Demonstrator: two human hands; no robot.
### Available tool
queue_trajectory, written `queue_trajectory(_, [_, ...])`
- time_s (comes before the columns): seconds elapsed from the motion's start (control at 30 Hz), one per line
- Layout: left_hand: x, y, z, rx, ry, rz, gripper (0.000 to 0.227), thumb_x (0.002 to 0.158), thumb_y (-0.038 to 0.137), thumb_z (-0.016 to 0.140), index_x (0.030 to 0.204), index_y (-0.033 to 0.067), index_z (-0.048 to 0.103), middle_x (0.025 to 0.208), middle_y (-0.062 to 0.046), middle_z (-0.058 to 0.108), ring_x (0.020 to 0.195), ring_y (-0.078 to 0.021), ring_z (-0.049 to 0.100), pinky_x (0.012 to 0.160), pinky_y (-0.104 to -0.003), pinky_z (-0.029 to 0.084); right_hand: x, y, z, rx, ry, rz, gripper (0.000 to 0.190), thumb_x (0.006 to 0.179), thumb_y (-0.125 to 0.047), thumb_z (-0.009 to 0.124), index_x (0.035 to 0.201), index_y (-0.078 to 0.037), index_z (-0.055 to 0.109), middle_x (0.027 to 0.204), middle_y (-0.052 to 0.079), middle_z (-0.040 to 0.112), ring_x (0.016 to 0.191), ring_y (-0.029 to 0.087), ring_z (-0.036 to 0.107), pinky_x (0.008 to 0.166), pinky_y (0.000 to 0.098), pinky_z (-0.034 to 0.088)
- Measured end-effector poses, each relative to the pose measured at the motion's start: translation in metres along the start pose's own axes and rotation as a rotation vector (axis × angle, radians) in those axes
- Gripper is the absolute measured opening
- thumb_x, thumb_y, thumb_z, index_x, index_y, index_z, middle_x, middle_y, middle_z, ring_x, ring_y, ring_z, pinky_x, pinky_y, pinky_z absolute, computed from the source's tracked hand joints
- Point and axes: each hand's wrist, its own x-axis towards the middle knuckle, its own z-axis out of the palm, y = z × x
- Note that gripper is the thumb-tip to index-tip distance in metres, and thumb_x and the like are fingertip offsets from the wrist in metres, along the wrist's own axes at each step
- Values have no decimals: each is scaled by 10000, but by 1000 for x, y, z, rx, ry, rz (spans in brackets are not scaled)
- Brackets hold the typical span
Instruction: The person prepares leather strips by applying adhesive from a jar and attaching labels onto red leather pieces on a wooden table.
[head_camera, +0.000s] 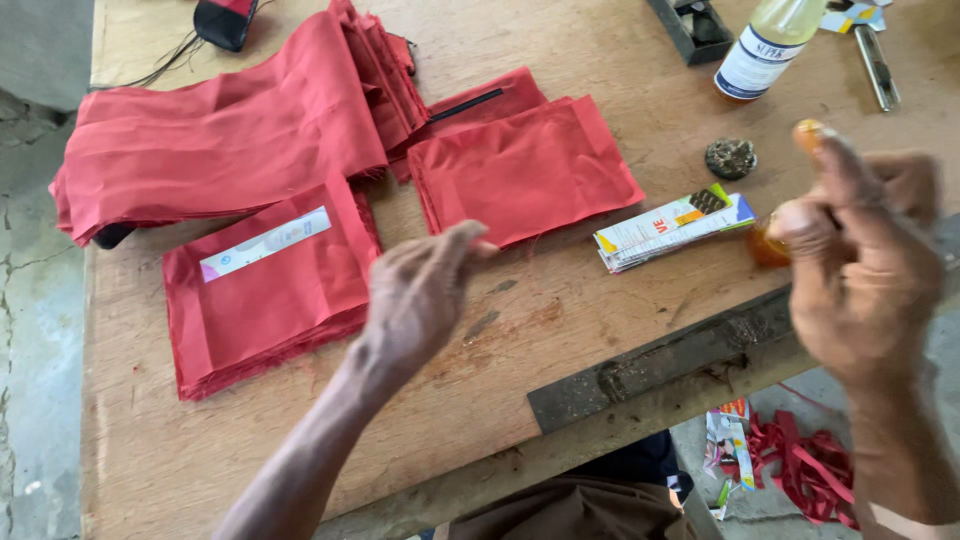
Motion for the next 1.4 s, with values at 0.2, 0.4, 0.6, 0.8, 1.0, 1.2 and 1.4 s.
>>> queue_trajectory(0.2, [33,28,72,-186,-67,174,252,963,111,654,1200,25,654,978,-147,689,897,-292,672,822,-430,550,8,-20,-43,90,66,236,462,1161,-245,604,1571,-92,458,1051,25,576,930,79,576,861,223,549])
queue_trajectory(0.4, [66,47,136,-167,-85,152,220,922,157,701,1092,19,689,1060,-150,652,1025,-331,592,902,-456,465,22,-34,-53,-403,-199,-65,626,821,-326,777,1380,-70,660,1493,219,524,1268,325,561,1020,410,540])
queue_trajectory(0.6, [80,61,157,-17,-139,40,163,847,180,741,896,35,687,1017,-153,601,1016,-329,558,878,-465,444,13,3,-68,-756,-438,-36,713,611,-497,815,1255,-201,741,1552,212,468,1337,365,491,1109,480,461])
queue_trajectory(0.8, [83,60,155,-174,-40,27,138,803,-10,648,925,55,651,888,-149,657,889,-341,644,792,-464,495,0,60,-72,-715,-592,110,694,596,-527,841,1226,-243,778,1671,160,433,1440,378,323,1156,458,360])
queue_trajectory(1.0, [86,64,148,-295,-99,-53,182,865,-39,611,1033,30,604,812,-210,667,787,-406,682,720,-512,503,-2,107,-56,-580,-643,169,863,639,-438,887,1384,-55,679,1398,-12,589,1422,347,293,1211,452,276])
queue_trajectory(1.2, [86,74,121,-393,-89,109,376,777,-163,544,1105,-9,645,1088,-190,678,958,-371,700,824,-435,556,4,107,-45,-754,-796,111,603,627,-375,931,1154,-147,750,1651,106,418,1426,324,329,1202,443,325])
queue_trajectory(1.4, [63,97,99,-469,-52,193,353,908,-131,571,1215,-13,701,1196,-161,681,1060,-316,708,912,-383,579,-9,67,-66,-558,-462,6,695,624,-232,896,1291,-155,712,1577,209,425,1342,382,426,1142,480,389])
